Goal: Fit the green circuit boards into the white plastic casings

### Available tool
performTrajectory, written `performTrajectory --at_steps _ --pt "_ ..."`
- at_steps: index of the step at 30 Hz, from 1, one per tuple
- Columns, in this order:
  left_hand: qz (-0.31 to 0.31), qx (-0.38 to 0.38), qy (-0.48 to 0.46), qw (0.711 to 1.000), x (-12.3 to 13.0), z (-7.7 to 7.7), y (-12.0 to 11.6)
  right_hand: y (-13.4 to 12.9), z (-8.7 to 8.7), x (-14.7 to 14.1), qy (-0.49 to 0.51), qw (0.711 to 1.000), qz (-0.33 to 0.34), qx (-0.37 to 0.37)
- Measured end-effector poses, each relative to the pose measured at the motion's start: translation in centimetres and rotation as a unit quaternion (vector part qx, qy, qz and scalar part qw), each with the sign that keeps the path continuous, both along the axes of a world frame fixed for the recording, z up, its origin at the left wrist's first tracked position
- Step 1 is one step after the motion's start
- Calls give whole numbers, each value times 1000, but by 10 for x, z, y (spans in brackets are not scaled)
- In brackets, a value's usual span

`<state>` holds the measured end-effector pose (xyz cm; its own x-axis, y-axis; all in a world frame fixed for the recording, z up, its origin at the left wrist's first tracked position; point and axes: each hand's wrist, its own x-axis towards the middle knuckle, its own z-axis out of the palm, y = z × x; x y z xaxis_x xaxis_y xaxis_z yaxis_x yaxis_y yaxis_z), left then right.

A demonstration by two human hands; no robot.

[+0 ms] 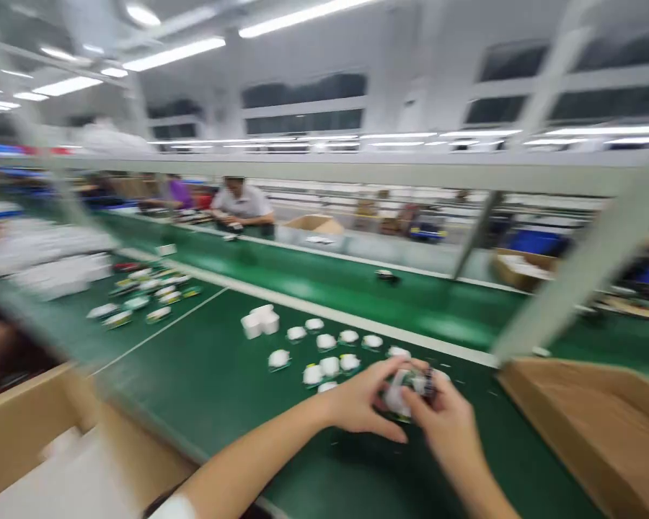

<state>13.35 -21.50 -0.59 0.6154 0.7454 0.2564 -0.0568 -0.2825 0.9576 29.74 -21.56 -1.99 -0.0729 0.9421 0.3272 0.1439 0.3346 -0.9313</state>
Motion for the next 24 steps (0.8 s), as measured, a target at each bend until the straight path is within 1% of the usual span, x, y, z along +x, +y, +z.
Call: performTrajectory --at_steps 1,2,3,4,5,7,10,13,15,17,21,24 --pt "-9 -49 -30 998 -1 -10 3 -1 -1 -2 5 1000 2 -3" --pt "4 -93 -53 994 -2 -19 9 0 -2 -6 13 1000 9 -2" --pt "17 -130 -53 990 -3 -27 16 4 -3 -9 25 1000 19 2" --pt "36 -154 -49 986 -3 -32 22 9 -3 -11 37 999 28 10" --pt "53 -168 -44 983 -3 -36 26 12 -2 -11 39 998 21 39" --pt "84 -157 -48 983 -3 -36 25 11 1 -9 17 995 17 97" --pt "114 -107 -64 986 -2 -30 15 -3 12 -2 19 987 26 157" --pt "136 -76 -59 986 0 -27 11 -12 22 6 21 985 17 172" --pt "132 -59 -56 988 1 -28 12 -14 24 9 19 987 21 158" --pt "119 -45 -57 990 1 -29 12 -16 24 9 4 987 36 154" --pt "117 -36 -71 990 3 -27 7 -18 20 5 -43 980 47 187" --pt "115 -27 -65 991 3 -25 5 -17 17 3 -66 980 48 180"
